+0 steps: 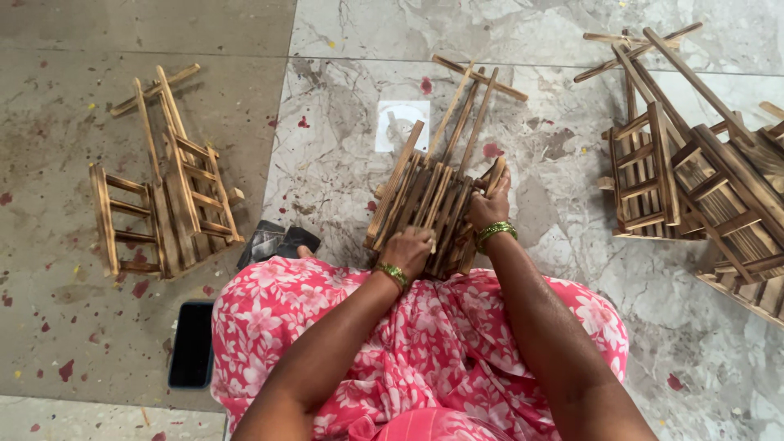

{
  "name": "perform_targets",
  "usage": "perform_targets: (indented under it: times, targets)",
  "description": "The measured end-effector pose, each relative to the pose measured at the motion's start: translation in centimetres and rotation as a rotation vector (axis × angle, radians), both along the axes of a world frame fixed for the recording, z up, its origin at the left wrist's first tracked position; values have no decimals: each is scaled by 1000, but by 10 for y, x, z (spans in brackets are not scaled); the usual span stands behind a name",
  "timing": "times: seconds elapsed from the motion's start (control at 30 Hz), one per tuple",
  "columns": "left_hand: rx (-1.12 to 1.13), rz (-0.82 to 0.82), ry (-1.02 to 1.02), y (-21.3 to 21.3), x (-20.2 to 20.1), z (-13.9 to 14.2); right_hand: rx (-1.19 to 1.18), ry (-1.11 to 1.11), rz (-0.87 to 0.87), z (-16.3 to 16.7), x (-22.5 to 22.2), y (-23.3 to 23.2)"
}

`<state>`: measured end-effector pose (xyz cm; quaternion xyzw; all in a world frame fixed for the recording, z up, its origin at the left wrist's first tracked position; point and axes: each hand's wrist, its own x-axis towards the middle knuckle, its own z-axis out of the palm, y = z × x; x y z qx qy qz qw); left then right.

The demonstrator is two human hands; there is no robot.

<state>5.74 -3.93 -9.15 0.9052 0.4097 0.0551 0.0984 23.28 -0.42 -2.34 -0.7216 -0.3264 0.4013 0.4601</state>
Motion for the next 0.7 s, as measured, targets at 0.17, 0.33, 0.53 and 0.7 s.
perform_targets:
  times: [0.17,0.33,0.53,0.7]
  targets:
    - [-337,-10,137,-30,-18,17,39,-87,32,-5,2,-1]
    - [-443,107,55,-7,-11,36,123,-35,32,-2,2,0]
    - [-2,134,-193,45,33,32,176,29,24,-3,0,-1]
    - [32,97,-26,40,60,14,287,71,34,-7,1,0]
